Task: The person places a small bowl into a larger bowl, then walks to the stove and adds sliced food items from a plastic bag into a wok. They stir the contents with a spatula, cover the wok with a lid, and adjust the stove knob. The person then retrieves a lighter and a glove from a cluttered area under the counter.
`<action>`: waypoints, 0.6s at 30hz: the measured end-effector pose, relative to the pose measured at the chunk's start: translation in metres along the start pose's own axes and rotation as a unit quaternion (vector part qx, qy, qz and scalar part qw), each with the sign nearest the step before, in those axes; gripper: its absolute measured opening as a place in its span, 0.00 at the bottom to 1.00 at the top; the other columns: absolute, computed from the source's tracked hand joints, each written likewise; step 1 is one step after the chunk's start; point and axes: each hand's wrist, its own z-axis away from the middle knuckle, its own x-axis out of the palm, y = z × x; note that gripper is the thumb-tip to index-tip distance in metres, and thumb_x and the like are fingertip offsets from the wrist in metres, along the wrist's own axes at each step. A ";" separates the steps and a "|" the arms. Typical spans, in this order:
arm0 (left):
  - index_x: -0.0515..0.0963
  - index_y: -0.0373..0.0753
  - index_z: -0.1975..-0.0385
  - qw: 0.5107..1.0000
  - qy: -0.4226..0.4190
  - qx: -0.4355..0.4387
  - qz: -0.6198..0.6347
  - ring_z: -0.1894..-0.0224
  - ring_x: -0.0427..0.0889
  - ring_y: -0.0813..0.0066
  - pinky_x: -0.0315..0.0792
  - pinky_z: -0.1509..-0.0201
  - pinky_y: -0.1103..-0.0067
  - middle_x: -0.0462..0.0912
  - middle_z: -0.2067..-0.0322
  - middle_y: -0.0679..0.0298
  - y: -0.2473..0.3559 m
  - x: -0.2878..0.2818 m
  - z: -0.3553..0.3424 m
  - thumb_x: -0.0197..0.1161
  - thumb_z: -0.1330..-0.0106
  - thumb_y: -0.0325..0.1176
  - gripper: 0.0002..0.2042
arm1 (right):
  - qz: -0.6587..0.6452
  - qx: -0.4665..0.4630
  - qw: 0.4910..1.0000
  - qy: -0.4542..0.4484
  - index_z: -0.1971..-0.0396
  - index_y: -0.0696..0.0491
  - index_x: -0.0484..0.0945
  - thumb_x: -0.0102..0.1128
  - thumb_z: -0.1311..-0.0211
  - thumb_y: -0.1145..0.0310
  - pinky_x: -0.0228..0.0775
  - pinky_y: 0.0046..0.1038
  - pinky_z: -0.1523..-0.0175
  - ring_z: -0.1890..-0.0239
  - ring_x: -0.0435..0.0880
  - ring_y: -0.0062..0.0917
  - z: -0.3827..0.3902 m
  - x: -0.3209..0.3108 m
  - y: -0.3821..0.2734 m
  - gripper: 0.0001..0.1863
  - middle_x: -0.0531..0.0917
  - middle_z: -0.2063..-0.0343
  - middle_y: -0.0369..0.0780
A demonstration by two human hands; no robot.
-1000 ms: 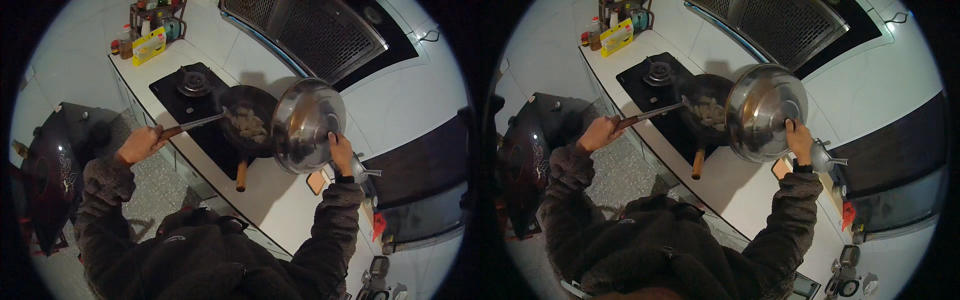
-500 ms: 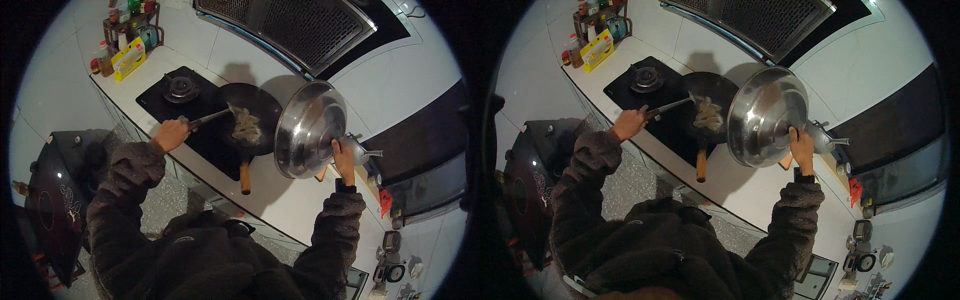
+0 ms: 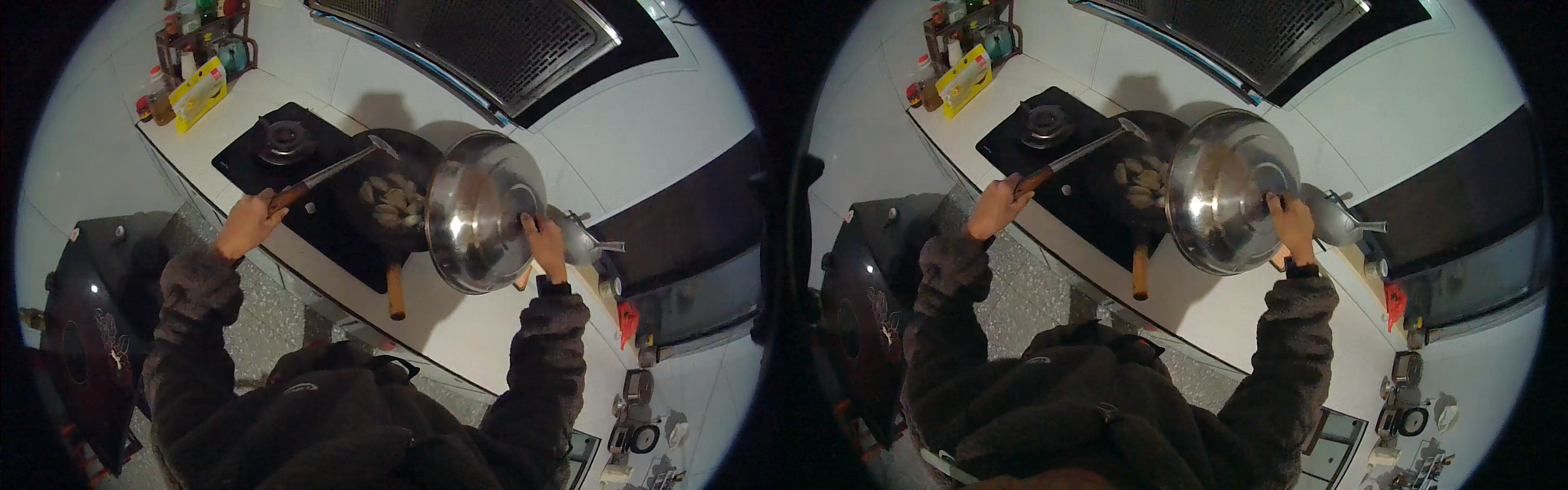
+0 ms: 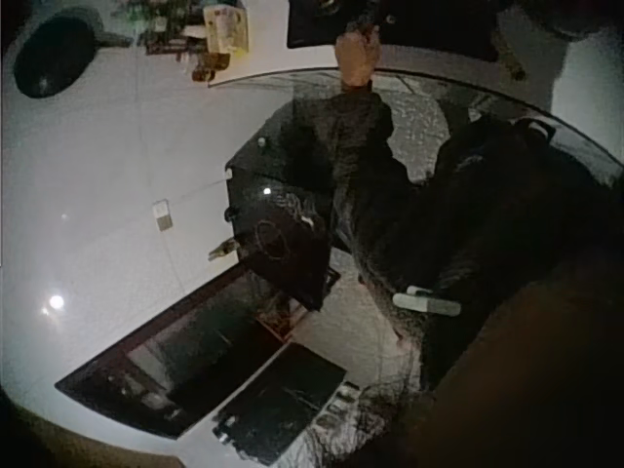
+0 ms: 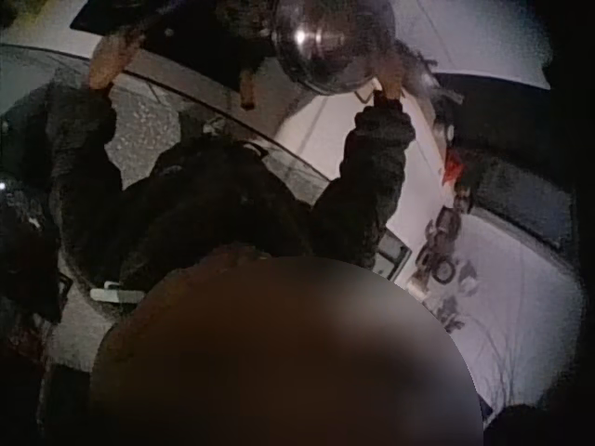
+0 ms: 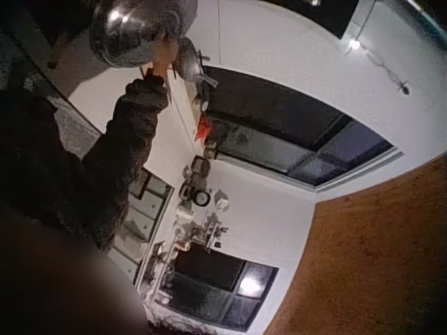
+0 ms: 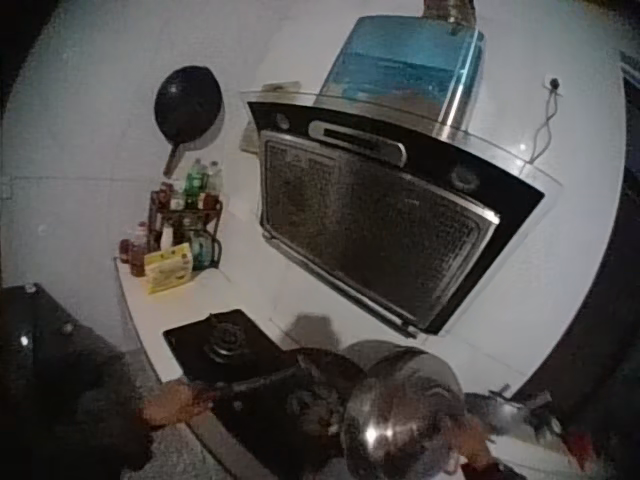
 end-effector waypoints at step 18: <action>0.71 0.30 0.70 0.969 0.075 -0.205 0.114 0.78 0.73 0.47 0.66 0.74 0.66 0.72 0.80 0.43 0.003 -0.045 0.090 0.62 0.40 0.35 0.12 | 0.159 -0.190 0.958 -0.142 0.64 0.41 0.82 0.47 0.42 0.53 0.73 0.43 0.57 0.62 0.80 0.47 -0.139 0.165 -0.144 0.16 0.81 0.67 0.48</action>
